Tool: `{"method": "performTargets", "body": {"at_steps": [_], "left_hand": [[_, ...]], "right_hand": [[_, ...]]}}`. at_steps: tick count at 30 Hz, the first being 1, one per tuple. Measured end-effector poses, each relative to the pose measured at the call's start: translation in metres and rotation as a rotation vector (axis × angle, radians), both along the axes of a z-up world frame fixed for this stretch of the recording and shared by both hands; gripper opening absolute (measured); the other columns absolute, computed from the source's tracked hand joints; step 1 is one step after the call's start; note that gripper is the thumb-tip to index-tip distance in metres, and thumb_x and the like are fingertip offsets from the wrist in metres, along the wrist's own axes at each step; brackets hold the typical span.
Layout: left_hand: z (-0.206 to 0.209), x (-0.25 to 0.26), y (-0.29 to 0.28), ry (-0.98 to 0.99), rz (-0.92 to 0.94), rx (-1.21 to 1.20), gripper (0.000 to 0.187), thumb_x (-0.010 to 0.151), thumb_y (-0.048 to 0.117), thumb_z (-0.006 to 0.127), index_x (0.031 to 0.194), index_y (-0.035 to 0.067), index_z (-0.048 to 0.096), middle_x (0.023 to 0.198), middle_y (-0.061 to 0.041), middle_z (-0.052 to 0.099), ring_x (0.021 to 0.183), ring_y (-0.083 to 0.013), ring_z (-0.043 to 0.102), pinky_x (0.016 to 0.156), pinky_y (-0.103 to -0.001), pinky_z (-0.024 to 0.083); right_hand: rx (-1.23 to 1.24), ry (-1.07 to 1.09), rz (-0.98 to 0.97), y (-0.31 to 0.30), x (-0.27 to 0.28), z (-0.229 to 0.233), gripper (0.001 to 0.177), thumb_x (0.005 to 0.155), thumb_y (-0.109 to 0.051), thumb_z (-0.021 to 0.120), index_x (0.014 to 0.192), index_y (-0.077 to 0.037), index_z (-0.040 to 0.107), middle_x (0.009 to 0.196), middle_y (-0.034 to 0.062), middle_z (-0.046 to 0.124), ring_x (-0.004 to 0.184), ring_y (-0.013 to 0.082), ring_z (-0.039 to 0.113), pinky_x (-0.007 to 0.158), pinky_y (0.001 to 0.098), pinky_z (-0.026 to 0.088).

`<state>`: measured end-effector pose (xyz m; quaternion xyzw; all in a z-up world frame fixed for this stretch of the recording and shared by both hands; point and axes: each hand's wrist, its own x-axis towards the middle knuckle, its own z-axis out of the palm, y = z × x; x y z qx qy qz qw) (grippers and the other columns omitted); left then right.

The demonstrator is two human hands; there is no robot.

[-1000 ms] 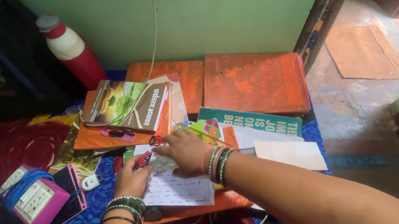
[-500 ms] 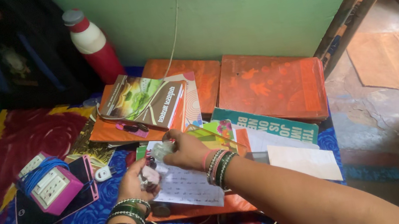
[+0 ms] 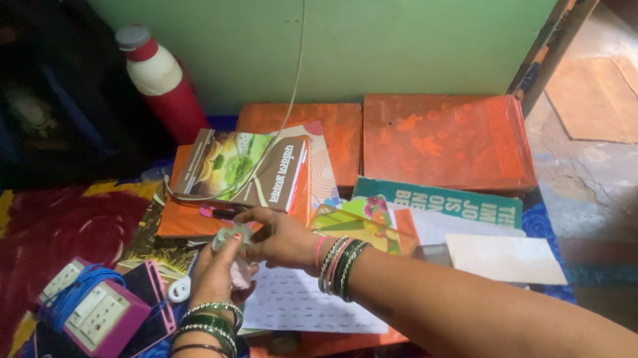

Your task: The person organizes a cluttered collection of stationery and personal items on a bed. They pick up and stack various books, notebooks, and papers, while also handling a phone, a charging cable, and a power adapter. The items are sorted into neat piles by the end of the clip.

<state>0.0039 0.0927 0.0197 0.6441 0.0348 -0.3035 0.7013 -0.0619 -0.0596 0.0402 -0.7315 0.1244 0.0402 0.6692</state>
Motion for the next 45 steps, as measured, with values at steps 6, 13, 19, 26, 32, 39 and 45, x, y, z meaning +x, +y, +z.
{"method": "performTargets", "body": {"at_steps": [6, 13, 19, 26, 32, 39, 45], "left_hand": [[-0.012, 0.058, 0.033, 0.006, -0.039, -0.095, 0.035, 0.086, 0.034, 0.071, 0.113, 0.011, 0.067, 0.080, -0.005, 0.067, 0.057, -0.0164, 0.062, 0.043, -0.029, 0.045], [0.016, 0.139, 0.080, -0.266, 0.120, 0.351, 0.042, 0.087, 0.035, 0.074, 0.111, 0.001, 0.071, 0.091, -0.011, 0.070, 0.069, -0.0213, 0.066, 0.055, -0.036, 0.050], [0.027, 0.200, 0.120, -0.479, 0.163, 0.772, 0.064, 0.086, 0.040, 0.074, 0.137, 0.006, 0.056, 0.125, -0.020, 0.068, 0.110, -0.0356, 0.067, 0.096, -0.048, 0.051], [0.030, 0.251, 0.140, -0.482, -0.044, 1.143, 0.069, 0.090, 0.042, 0.072, 0.151, 0.017, 0.050, 0.141, -0.021, 0.060, 0.125, -0.0409, 0.060, 0.102, -0.055, 0.050], [0.007, 0.280, 0.136, -0.349, -0.103, 1.178, 0.075, 0.089, 0.042, 0.074, 0.156, 0.025, 0.045, 0.157, -0.020, 0.043, 0.139, -0.0435, 0.049, 0.106, -0.060, 0.049], [-0.001, 0.284, 0.120, -0.403, -0.265, 1.339, 0.092, 0.082, 0.048, 0.082, 0.158, 0.029, 0.034, 0.160, -0.016, 0.027, 0.146, -0.0400, 0.031, 0.115, -0.064, 0.028], [0.000, 0.256, 0.067, -1.124, -0.196, 0.790, 0.067, 0.080, 0.035, 0.080, 0.140, 0.016, 0.058, 0.156, -0.023, 0.039, 0.137, -0.0453, 0.043, 0.112, -0.056, 0.037]], "right_hand": [[0.209, 0.040, -0.141, 0.034, 0.032, -0.011, 0.069, 0.084, -0.022, 0.073, 0.147, -0.008, 0.050, 0.103, 0.0116, 0.074, 0.086, 0.0149, 0.068, 0.068, 0.0284, 0.054], [0.060, 0.047, -0.250, 0.076, 0.088, -0.033, 0.056, 0.086, -0.019, 0.074, 0.137, -0.001, 0.059, 0.095, 0.0122, 0.072, 0.075, 0.0152, 0.065, 0.061, 0.0296, 0.052], [0.082, 0.085, -0.306, 0.098, 0.132, -0.042, 0.052, 0.087, -0.016, 0.073, 0.135, -0.001, 0.060, 0.098, 0.0136, 0.073, 0.079, 0.0158, 0.066, 0.067, 0.0287, 0.054], [0.022, 0.075, -0.335, 0.117, 0.164, -0.063, 0.048, 0.088, -0.016, 0.073, 0.133, 0.000, 0.063, 0.100, 0.0155, 0.075, 0.085, 0.0175, 0.071, 0.074, 0.0296, 0.058], [-0.050, 0.121, -0.348, 0.121, 0.168, -0.067, 0.045, 0.089, -0.019, 0.071, 0.130, -0.003, 0.065, 0.097, 0.0160, 0.073, 0.079, 0.0204, 0.069, 0.068, 0.0330, 0.056], [-0.103, 0.110, -0.434, 0.106, 0.167, -0.062, 0.041, 0.090, -0.020, 0.070, 0.127, -0.002, 0.065, 0.102, 0.0162, 0.075, 0.089, 0.0206, 0.071, 0.078, 0.0326, 0.058], [-0.269, -0.093, -0.762, 0.074, 0.144, -0.040, 0.030, 0.091, -0.015, 0.061, 0.118, -0.003, 0.070, 0.099, 0.0140, 0.077, 0.089, 0.0205, 0.075, 0.082, 0.0362, 0.059]]}}
